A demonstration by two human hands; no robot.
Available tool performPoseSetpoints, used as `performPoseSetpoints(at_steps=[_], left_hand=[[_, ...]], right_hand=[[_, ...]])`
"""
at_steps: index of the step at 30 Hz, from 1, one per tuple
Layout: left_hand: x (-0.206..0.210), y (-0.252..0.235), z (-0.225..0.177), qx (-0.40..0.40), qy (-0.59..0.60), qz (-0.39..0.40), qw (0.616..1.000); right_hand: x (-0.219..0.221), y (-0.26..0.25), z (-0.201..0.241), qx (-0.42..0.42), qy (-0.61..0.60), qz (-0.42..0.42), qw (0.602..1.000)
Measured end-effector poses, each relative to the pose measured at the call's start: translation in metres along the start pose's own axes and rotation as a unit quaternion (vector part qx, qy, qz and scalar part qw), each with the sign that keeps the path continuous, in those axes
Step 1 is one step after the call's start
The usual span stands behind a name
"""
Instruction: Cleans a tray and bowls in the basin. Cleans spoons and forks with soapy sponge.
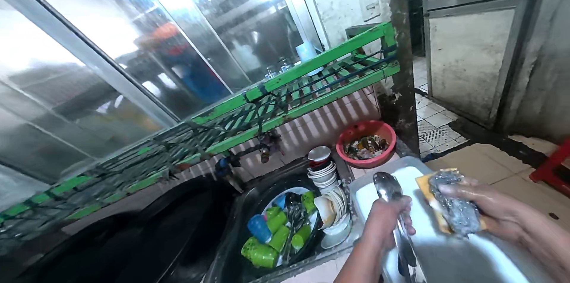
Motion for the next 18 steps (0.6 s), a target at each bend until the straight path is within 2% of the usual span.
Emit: performPoseSetpoints(at_steps=[4, 6, 9, 12, 15, 18], left_hand=[[0.013, 0.005, 0.004, 0.03, -0.196, -0.068, 0.978], [0.014, 0.008, 0.006, 0.04, -0.217, -0.067, 0.973], [0.018, 0.013, 0.008, 0.047, -0.081, 0.047, 0.994], [0.021, 0.023, 0.011, 0.006, 0.034, 0.135, 0.99], [0.022, 0.028, 0.014, -0.025, 0.038, 0.145, 0.988], [0.007, 0.019, 0.013, -0.025, 0.087, 0.078, 0.993]], right_hand=[[0.019, -0.006, 0.005, -0.036, -0.019, -0.007, 0.999], [0.015, -0.013, 0.004, -0.06, -0.037, -0.054, 0.996], [0.003, -0.019, 0.006, -0.07, -0.091, -0.079, 0.99], [0.0, -0.02, 0.008, -0.079, -0.139, -0.014, 0.987], [0.0, -0.021, 0.009, -0.073, -0.138, 0.041, 0.987], [-0.012, -0.024, 0.014, -0.091, -0.117, 0.024, 0.989]])
Point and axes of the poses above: each hand's wrist, its own y-axis away from the middle knuckle, its own x-axis out of the palm, z = x × y, the point moved 8 cm from there along -y, towards the middle knuckle, and after that the axes turned 10 degrees about -x, right-handed, at the moved point
